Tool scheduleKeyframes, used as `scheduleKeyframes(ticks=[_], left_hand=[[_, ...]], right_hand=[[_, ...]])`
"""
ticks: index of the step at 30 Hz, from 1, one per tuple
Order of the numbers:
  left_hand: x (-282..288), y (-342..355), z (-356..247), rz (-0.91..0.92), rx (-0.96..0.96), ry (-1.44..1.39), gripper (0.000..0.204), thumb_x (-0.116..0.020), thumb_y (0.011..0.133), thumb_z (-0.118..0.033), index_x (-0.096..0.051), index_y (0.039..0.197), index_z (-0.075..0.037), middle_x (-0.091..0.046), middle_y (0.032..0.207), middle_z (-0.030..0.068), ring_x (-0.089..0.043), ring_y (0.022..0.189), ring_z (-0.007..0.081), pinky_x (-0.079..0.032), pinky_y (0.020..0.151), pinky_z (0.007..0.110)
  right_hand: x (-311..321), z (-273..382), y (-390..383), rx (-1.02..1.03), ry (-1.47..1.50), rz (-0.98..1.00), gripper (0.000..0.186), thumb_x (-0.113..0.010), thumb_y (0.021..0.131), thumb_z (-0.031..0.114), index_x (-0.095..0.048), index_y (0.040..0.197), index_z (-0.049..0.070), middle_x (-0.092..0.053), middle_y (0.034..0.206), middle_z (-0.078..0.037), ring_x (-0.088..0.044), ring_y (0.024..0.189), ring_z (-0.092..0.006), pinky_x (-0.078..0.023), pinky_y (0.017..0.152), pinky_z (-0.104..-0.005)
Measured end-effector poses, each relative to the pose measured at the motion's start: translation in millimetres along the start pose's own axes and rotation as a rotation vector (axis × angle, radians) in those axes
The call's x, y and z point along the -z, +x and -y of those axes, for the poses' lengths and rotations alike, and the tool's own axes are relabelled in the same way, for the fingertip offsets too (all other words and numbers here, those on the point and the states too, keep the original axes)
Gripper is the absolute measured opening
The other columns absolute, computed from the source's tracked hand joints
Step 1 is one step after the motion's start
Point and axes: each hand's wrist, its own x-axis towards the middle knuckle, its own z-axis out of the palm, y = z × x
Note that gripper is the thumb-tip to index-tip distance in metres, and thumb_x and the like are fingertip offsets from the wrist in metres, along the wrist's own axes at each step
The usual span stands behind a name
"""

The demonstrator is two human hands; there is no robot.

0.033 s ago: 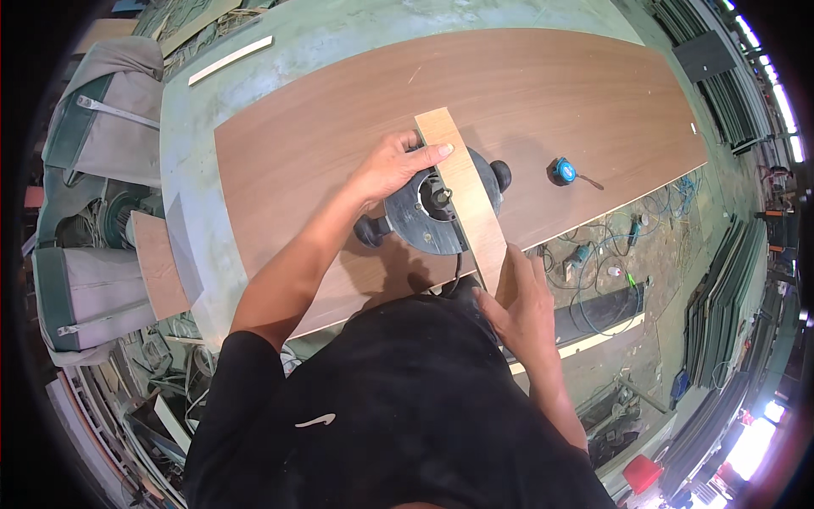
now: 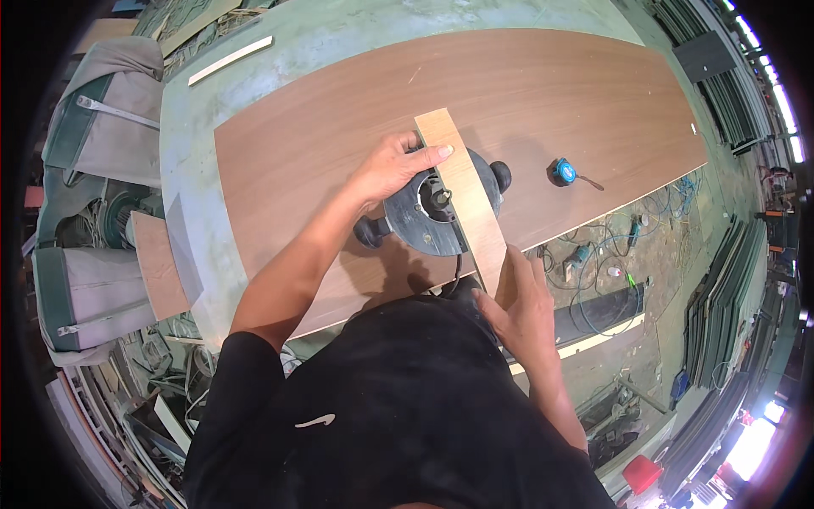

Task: Use a router on the edge of a wood panel and apply glue to a wood strip.

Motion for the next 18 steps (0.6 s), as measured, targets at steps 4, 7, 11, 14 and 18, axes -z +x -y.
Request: scheduleKeyframes(ticks=[4,7,11,14,18], left_hand=[[-0.8,-0.3,-1.5,0.002,0.004,-0.010,0.053,-0.081,0.090,-0.042,-0.071,0.115,0.004,-0.075,0.103,0.0102,-0.071,0.090,0.0144,-0.056,0.084,0.030],[-1.6,-1.3,-2.4,-0.007,0.015,-0.007,0.052,-0.081,0.090,-0.041,-0.071,0.115,0.004,-0.076,0.104,0.0100,-0.070,0.091,0.0141,-0.056,0.085,0.030],[-2.5,-1.9,-3.6,-0.007,0.017,-0.031,0.052,-0.081,0.091,-0.041,-0.071,0.115,0.004,-0.076,0.103,0.0103,-0.071,0.090,0.0140,-0.056,0.084,0.030],[-3.6,-2.3,-4.8,-0.031,0.040,-0.023,0.052,-0.081,0.090,-0.041,-0.071,0.116,0.004,-0.076,0.103,0.0104,-0.071,0.090,0.0143,-0.057,0.084,0.030],[-4.9,-2.1,-5.3,-0.038,0.056,-0.015,0.053,-0.081,0.090,-0.040,-0.071,0.117,0.004,-0.076,0.104,0.0106,-0.072,0.090,0.0147,-0.057,0.083,0.030]], right_hand=[[1.3,0.1,-0.3,-0.047,-0.001,0.038,0.075,-0.081,0.083,0.025,-0.046,0.145,0.004,-0.054,0.117,-0.023,-0.060,0.106,-0.0460,-0.052,0.086,-0.0518],[0.9,-0.3,-0.3,-0.069,0.037,0.004,0.075,-0.083,0.078,0.022,-0.051,0.143,0.005,-0.056,0.111,-0.020,-0.061,0.103,-0.0434,-0.051,0.088,-0.0491],[0.5,-1.7,1.3,-0.022,0.035,-0.009,0.075,-0.084,0.079,0.023,-0.050,0.143,0.005,-0.056,0.111,-0.020,-0.061,0.103,-0.0431,-0.051,0.087,-0.0487],[-0.1,-3.5,2.4,-0.017,0.041,-0.012,0.075,-0.084,0.079,0.024,-0.050,0.143,0.005,-0.056,0.112,-0.020,-0.061,0.103,-0.0429,-0.051,0.087,-0.0483],[1.4,-5.9,2.0,-0.027,0.055,-0.010,0.075,-0.085,0.079,0.025,-0.051,0.143,0.005,-0.057,0.114,-0.020,-0.061,0.102,-0.0436,-0.051,0.088,-0.0484]])
